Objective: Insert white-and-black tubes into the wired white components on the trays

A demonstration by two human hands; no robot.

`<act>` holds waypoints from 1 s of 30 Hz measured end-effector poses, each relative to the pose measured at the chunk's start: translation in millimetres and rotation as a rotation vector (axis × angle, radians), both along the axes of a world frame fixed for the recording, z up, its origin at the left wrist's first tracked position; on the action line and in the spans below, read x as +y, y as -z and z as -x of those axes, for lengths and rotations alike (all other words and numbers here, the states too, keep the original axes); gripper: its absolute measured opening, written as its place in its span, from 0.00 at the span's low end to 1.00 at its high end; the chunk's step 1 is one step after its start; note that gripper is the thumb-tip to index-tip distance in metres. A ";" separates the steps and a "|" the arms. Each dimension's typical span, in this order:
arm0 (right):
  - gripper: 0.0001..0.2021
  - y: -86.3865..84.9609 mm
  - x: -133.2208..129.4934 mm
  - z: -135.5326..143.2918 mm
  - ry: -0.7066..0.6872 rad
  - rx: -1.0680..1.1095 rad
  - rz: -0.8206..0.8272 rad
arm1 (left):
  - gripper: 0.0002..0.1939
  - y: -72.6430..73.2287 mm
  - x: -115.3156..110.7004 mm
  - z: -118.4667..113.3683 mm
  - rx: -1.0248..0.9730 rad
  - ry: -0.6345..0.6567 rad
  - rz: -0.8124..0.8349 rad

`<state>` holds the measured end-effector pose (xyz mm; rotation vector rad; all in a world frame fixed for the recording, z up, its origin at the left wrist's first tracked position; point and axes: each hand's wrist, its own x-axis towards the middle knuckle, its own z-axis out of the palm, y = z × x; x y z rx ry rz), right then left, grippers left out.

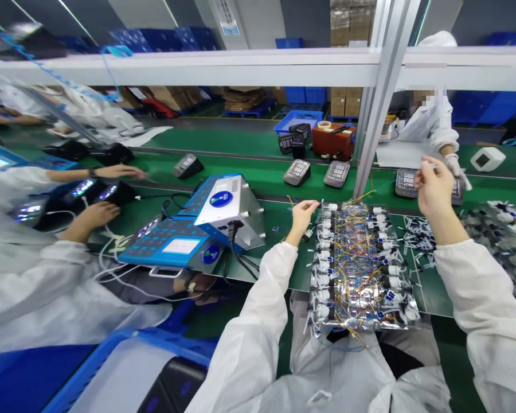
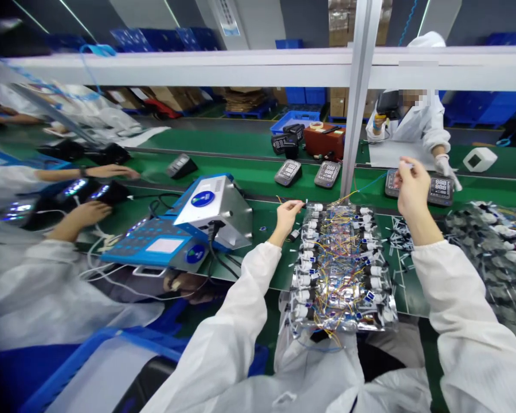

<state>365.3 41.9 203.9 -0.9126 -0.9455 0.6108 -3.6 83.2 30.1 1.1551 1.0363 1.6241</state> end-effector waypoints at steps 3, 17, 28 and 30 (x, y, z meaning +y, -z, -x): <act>0.19 16.8 -2.9 8.3 -0.036 -0.072 0.083 | 0.14 18.4 -0.7 0.5 -0.014 -0.016 0.004; 0.25 85.6 1.7 153.0 -0.656 -0.171 0.358 | 0.16 29.6 0.8 -19.8 -0.067 0.097 -0.030; 0.17 141.6 0.5 181.0 -0.548 -0.188 0.267 | 0.11 15.4 -17.2 -15.1 0.091 0.218 -0.156; 0.14 143.6 0.6 181.6 -0.528 -0.206 0.244 | 0.10 14.2 -18.4 -15.3 0.115 0.219 -0.173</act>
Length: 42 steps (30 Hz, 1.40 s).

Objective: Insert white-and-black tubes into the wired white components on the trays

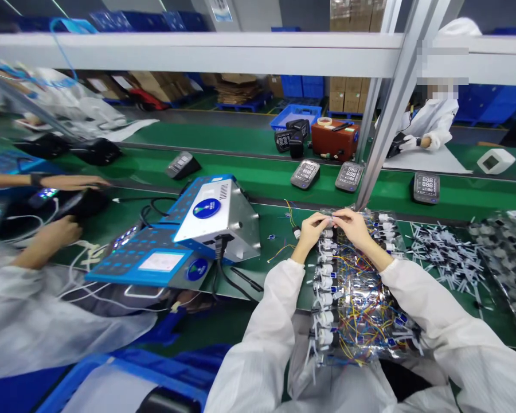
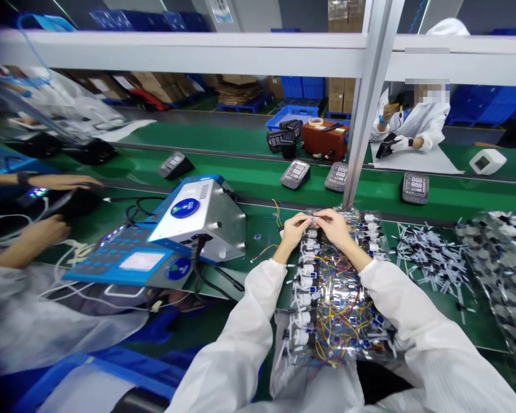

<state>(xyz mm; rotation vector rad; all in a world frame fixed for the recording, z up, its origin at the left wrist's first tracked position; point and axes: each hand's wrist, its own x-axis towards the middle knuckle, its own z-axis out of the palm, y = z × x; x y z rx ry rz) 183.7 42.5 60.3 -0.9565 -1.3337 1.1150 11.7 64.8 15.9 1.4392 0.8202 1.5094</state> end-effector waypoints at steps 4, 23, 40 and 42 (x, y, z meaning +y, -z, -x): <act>0.12 -1.0 -1.5 1.0 -0.007 -0.017 -0.014 | 0.09 1.3 -0.2 0.0 0.029 -0.006 -0.024; 0.12 -0.8 -3.6 -0.8 0.003 -0.110 -0.009 | 0.08 1.5 -5.6 -1.2 0.099 -0.082 -0.040; 0.09 19.9 -3.2 7.3 0.021 -0.048 0.073 | 0.12 9.4 -6.8 9.2 0.268 -0.186 -0.001; 0.09 21.4 -3.9 8.5 0.008 -0.017 0.090 | 0.12 8.5 -8.7 9.9 0.293 -0.192 -0.009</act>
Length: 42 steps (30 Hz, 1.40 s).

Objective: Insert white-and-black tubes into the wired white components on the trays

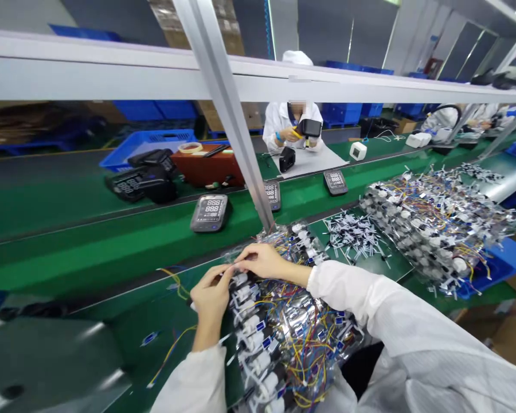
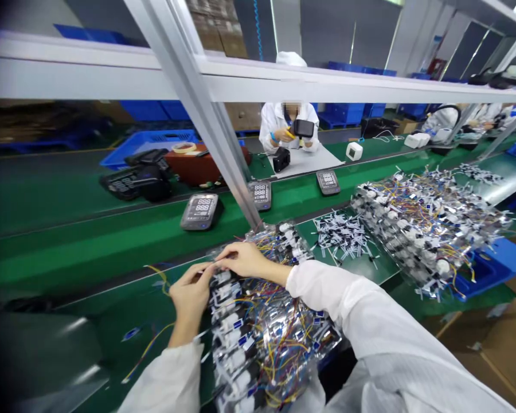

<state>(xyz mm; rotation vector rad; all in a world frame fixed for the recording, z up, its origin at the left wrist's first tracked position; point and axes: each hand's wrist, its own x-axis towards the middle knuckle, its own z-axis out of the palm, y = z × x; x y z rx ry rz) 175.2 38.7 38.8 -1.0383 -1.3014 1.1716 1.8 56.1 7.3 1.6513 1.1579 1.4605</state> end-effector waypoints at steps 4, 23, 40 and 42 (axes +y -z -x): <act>0.12 4.0 1.9 -0.3 -0.015 0.014 -0.018 | 0.13 -0.5 -2.5 0.0 0.022 -0.020 0.024; 0.19 16.2 6.7 1.6 -0.068 0.011 -0.012 | 0.14 1.9 0.2 15.3 0.097 0.000 0.073; 0.14 -16.3 -3.4 -2.1 -0.026 0.040 0.031 | 0.08 -11.6 7.2 11.2 0.020 0.164 -0.047; 0.13 -17.1 -3.9 -2.9 -0.026 0.038 0.030 | 0.08 -14.1 5.4 10.4 0.035 0.169 -0.071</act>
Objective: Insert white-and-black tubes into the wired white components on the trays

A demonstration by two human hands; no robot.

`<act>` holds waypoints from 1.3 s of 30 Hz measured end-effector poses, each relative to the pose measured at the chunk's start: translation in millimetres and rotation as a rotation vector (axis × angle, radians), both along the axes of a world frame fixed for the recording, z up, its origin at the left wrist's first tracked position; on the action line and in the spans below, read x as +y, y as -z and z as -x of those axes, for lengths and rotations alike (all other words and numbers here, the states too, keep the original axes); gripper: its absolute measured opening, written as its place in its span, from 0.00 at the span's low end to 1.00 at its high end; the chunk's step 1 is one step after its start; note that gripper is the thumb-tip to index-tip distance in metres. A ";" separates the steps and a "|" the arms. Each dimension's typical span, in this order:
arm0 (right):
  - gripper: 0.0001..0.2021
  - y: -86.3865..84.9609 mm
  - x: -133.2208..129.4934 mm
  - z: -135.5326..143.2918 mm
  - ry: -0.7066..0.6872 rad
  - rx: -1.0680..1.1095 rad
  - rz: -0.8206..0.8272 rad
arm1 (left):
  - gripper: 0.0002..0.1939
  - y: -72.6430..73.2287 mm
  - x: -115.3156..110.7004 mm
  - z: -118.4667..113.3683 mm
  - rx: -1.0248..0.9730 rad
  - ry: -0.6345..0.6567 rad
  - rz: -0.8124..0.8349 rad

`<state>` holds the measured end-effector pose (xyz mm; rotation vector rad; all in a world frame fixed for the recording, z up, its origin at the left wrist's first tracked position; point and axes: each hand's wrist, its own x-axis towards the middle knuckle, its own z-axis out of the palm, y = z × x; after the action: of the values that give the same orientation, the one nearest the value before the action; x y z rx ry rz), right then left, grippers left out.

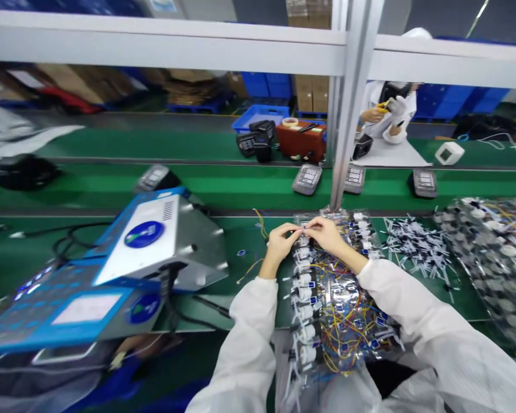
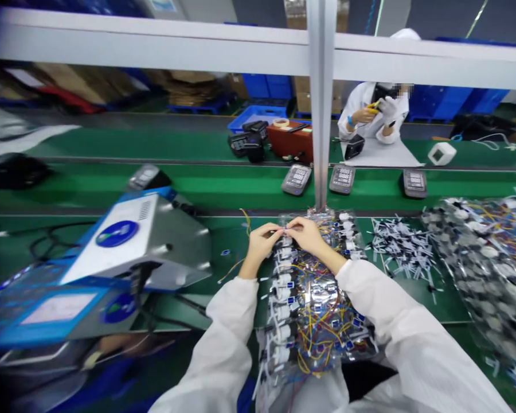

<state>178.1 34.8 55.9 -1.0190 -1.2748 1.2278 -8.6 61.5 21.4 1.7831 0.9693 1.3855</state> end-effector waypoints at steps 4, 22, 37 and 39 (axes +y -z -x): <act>0.14 2.5 0.2 -2.6 -0.013 -0.035 -0.025 | 0.08 2.5 -2.9 -5.0 0.016 0.009 -0.018; 0.06 17.8 5.6 -9.3 0.079 -0.783 -0.605 | 0.22 7.5 -74.0 43.5 0.545 -0.237 0.203; 0.43 -74.2 -20.1 53.2 -0.349 -0.333 -0.446 | 0.07 -187.9 -76.8 34.8 -0.486 0.044 0.114; 0.39 -84.3 -21.9 62.0 -0.413 -0.295 -0.400 | 0.08 -221.5 -84.3 21.0 -0.540 0.132 0.055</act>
<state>116.1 12.9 140.2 -0.6767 -1.9438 1.0784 -29.6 -22.9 242.9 1.2973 0.5819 1.6159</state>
